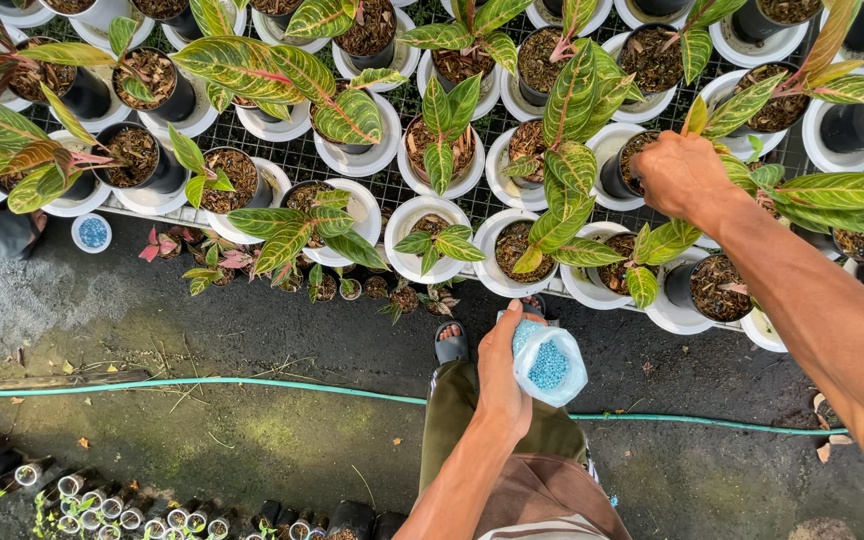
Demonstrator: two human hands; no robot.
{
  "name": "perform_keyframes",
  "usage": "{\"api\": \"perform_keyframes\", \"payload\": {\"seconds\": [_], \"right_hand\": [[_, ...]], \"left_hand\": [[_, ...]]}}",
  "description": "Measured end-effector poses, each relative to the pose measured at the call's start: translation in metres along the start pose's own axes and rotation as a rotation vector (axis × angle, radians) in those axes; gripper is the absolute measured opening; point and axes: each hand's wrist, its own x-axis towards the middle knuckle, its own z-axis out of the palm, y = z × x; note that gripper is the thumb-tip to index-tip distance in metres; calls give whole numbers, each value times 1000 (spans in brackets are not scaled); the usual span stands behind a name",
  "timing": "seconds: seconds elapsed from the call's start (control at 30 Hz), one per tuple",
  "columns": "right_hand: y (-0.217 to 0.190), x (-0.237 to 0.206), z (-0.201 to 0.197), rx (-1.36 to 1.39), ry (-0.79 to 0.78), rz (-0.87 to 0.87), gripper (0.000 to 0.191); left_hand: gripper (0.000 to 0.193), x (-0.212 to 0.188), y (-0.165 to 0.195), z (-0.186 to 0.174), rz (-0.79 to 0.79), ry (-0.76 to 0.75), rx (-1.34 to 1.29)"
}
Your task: The person opens a small bag of blue granules and sprinkles them by hand into the soil of several potted plants. They move along a row of Aglaonema plants on a metal rack, adding a small amount of fertilizer to each pot.
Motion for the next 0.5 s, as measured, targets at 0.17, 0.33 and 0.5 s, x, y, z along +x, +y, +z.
{"api": "perform_keyframes", "payload": {"seconds": [0.17, 0.33, 0.5], "right_hand": [[-1, -3, -8, 25, 49, -27, 26], [10, -15, -22, 172, 85, -7, 32], [28, -43, -42, 441, 429, -70, 27]], "left_hand": [[37, 1, 1, -1, -1, 8, -1], [37, 1, 3, -1, -4, 8, 4], [38, 2, 2, 3, 10, -5, 20]]}}
